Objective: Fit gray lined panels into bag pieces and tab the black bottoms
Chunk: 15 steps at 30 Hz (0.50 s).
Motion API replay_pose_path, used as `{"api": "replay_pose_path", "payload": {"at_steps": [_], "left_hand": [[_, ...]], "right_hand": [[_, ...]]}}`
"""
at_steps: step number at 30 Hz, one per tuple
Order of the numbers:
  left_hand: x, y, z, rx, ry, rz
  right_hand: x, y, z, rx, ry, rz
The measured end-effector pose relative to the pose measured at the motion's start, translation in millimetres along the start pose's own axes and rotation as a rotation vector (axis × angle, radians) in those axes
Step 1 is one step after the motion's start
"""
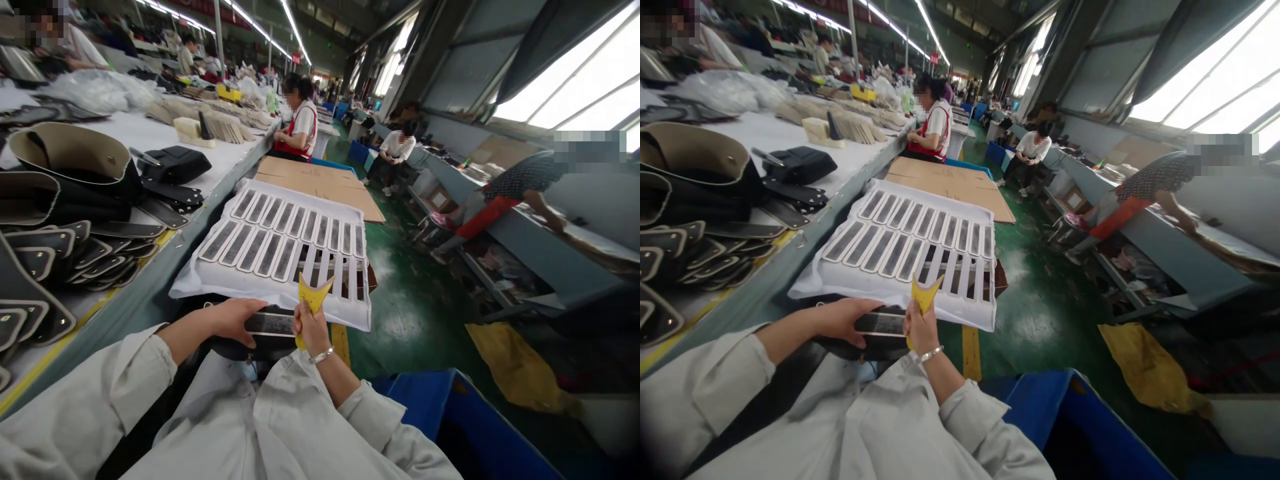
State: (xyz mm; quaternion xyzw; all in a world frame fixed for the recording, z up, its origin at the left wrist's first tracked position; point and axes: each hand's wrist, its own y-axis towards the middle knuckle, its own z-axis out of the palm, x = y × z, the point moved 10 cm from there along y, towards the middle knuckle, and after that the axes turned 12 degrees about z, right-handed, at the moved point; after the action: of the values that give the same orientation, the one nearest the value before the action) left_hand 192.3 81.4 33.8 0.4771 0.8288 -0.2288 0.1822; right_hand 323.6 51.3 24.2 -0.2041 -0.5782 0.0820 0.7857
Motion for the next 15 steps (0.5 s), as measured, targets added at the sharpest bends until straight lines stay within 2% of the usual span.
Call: {"api": "replay_pose_path", "payload": {"at_steps": [2, 7, 12, 15], "left_hand": [[4.9, -3.8, 0.1, -0.020, 0.105, -0.033], [-11.5, 10.1, 8.4, -0.120, 0.263, -0.060], [-16.5, 8.5, 10.3, -0.244, 0.292, -0.085], [-19.2, 4.2, 11.8, -0.289, 0.312, -0.097]], "right_hand": [[12.8, -5.8, -3.9, 0.004, -0.033, -0.038], [35.8, -10.5, -14.9, 0.064, -0.323, -0.019], [32.1, -1.6, 1.7, 0.337, -0.768, 0.111], [24.4, 9.9, 13.8, 0.430, -0.970, 0.241]]}}
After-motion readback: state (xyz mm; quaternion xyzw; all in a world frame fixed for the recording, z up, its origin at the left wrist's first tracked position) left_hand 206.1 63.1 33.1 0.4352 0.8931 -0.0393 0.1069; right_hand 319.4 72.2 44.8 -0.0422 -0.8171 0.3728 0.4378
